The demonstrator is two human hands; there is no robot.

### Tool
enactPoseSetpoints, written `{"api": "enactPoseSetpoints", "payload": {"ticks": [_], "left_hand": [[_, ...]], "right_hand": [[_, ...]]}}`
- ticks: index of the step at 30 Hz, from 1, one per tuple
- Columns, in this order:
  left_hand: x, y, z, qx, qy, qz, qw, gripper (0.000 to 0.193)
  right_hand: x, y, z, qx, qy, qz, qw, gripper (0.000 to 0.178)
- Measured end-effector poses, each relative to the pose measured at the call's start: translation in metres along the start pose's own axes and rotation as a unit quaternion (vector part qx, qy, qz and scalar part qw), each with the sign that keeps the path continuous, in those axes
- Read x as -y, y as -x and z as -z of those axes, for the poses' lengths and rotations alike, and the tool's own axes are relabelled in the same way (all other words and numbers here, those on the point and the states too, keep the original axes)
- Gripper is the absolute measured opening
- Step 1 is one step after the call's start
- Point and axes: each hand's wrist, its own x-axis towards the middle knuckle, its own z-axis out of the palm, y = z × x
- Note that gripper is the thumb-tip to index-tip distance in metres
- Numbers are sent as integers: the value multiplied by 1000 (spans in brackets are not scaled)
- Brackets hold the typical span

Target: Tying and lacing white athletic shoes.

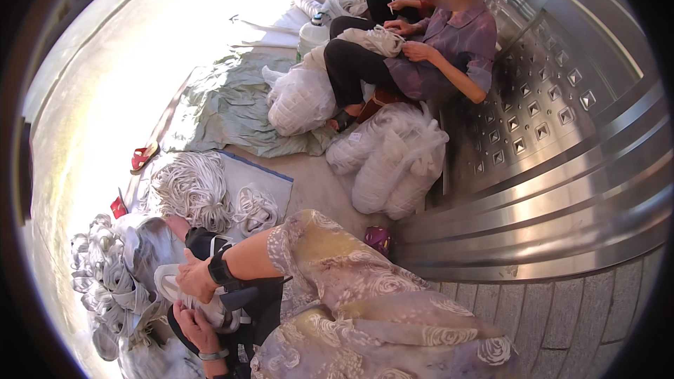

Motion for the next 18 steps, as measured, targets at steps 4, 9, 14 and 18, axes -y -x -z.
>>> {"api": "enactPoseSetpoints", "payload": {"ticks": [4,9,14,18], "left_hand": [[-2,4,19,-32,-17,-49,998,11],[48,51,66,-90,-89,32,991,8],[96,107,122,-103,-116,226,962,10],[82,103,111,-43,-166,191,966,11]], "right_hand": [[-10,15,6,-268,68,34,961,13],[-39,23,8,-409,-6,-31,912,14],[-37,19,6,-424,-109,-46,898,9],[-30,16,12,-442,-156,-2,883,4]]}}
